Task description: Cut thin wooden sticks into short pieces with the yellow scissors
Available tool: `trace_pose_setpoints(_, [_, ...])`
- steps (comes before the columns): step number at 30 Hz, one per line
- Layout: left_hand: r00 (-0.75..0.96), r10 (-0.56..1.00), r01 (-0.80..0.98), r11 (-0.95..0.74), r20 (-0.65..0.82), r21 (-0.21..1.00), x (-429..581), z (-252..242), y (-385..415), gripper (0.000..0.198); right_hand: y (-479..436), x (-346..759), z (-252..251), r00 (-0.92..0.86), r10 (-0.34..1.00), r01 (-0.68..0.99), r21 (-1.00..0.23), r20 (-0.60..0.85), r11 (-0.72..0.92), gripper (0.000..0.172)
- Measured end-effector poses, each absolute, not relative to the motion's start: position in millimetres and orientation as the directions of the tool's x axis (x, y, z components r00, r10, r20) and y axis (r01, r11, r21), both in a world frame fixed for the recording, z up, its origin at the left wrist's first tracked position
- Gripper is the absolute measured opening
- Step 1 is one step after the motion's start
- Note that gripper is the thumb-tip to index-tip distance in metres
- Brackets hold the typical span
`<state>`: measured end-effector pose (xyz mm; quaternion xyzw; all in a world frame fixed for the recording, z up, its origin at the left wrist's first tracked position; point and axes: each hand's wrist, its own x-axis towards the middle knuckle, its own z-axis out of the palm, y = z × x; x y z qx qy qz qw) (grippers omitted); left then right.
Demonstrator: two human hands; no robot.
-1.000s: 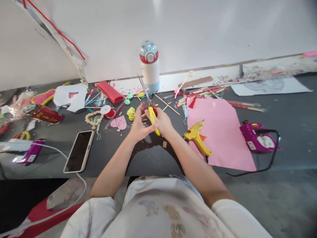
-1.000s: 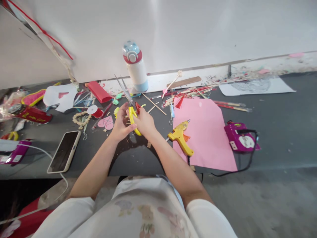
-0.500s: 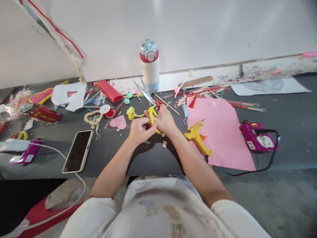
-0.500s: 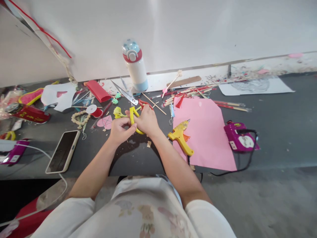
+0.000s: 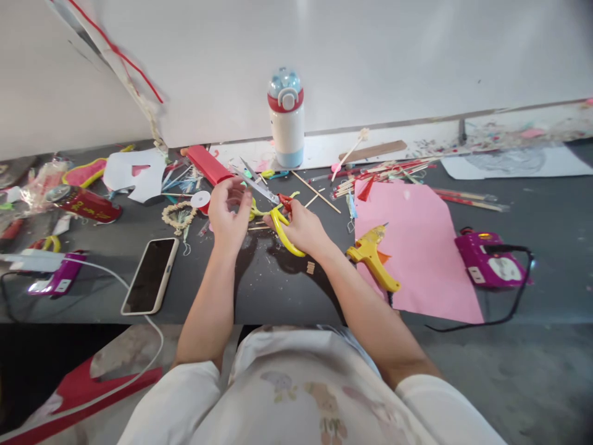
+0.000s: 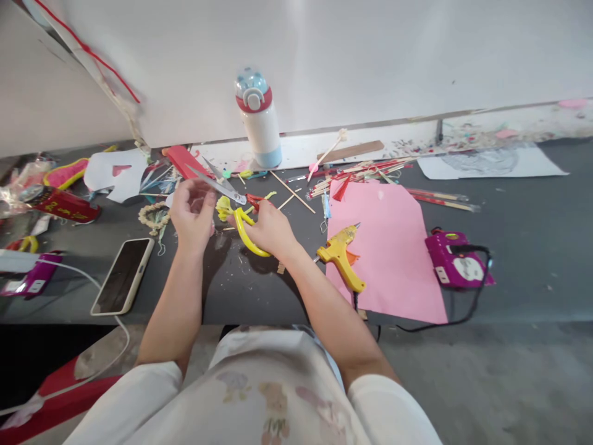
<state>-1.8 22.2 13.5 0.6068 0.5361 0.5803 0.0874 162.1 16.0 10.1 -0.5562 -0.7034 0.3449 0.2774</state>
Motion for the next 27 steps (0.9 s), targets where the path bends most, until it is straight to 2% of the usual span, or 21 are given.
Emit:
trace_pose_setpoints(4, [-0.242,0.696,0.673,-0.382,0.676,0.634,-8.1,13.6,21.5,0.017,12.0,158.8,9.3,-0.263,0.965,0.591,-0.788,0.016,0.174,0.042])
trace_pose_setpoints(8, [-0.218,0.675,0.724,-0.372,0.704,0.581,-9.5,18.2,18.9,0.013,11.4,158.4,7.4,-0.274,0.961,0.59,-0.787,0.018,0.183,0.041])
trace_pose_setpoints(15, [-0.279,0.733,0.63,-0.348,0.621,0.694,-8.9,20.7,17.2,0.018,10.2,158.4,9.6,-0.286,0.958,0.584,-0.787,0.032,0.201,0.041])
trace_pose_setpoints(27, [-0.279,0.743,0.601,-0.359,0.609,0.714,-6.3,24.5,16.4,0.019,10.7,158.1,7.5,-0.286,0.958,0.576,-0.796,0.019,0.188,0.04])
